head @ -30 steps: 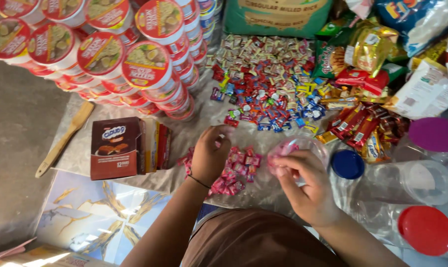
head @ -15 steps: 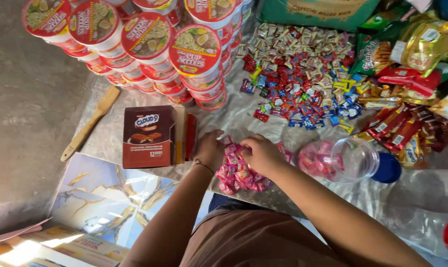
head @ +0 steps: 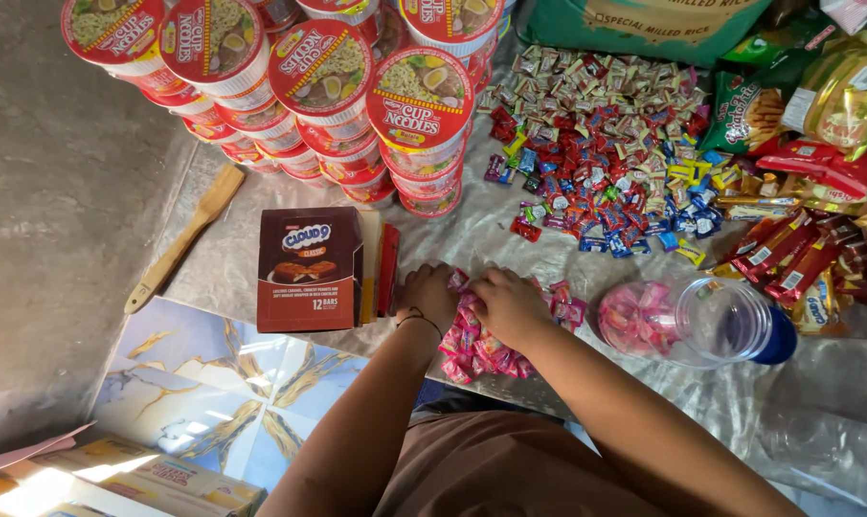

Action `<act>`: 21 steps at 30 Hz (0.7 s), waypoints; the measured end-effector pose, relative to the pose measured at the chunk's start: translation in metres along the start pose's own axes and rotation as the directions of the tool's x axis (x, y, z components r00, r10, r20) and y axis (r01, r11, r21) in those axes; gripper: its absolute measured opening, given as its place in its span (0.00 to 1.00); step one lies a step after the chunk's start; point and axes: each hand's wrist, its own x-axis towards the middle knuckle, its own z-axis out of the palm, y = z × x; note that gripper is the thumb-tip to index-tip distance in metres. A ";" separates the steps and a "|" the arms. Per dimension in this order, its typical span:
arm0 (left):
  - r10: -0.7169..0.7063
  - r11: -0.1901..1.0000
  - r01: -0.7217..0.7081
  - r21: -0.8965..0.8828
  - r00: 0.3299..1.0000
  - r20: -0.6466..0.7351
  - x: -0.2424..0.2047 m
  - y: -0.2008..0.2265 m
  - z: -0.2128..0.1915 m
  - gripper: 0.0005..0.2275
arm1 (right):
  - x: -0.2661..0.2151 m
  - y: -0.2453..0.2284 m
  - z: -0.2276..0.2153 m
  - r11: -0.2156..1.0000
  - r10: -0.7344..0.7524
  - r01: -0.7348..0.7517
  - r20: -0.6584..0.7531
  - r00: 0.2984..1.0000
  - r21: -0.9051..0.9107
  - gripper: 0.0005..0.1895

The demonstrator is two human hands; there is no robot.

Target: The person picks up pink-wrapped candies from a pile on a table and places them into a clear plastic container. The table is covered with various food items including instant noodles, rice, and other snacks. The person continues this repetitive sorting action throughout the clip.

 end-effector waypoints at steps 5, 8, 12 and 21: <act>-0.015 0.996 0.014 -0.084 1.000 -0.022 -0.001 0.005 -0.007 0.13 | -0.003 0.001 -0.008 0.985 -0.005 0.023 -0.104 0.995 0.171 0.15; -0.005 0.942 -0.021 -0.336 0.997 -0.076 0.003 0.002 0.006 0.13 | -0.003 0.004 -0.008 0.877 0.078 -0.011 -0.118 0.990 0.481 0.13; -0.024 0.761 -0.072 -0.645 0.990 -0.138 -0.008 0.018 -0.004 0.13 | -0.015 0.015 0.003 0.441 0.198 -0.007 -0.090 0.976 0.898 0.10; 0.183 0.259 -0.015 -0.966 0.982 0.034 -0.046 0.090 -0.066 0.09 | -0.061 0.014 -0.081 -0.083 0.471 0.020 0.021 0.882 0.996 0.09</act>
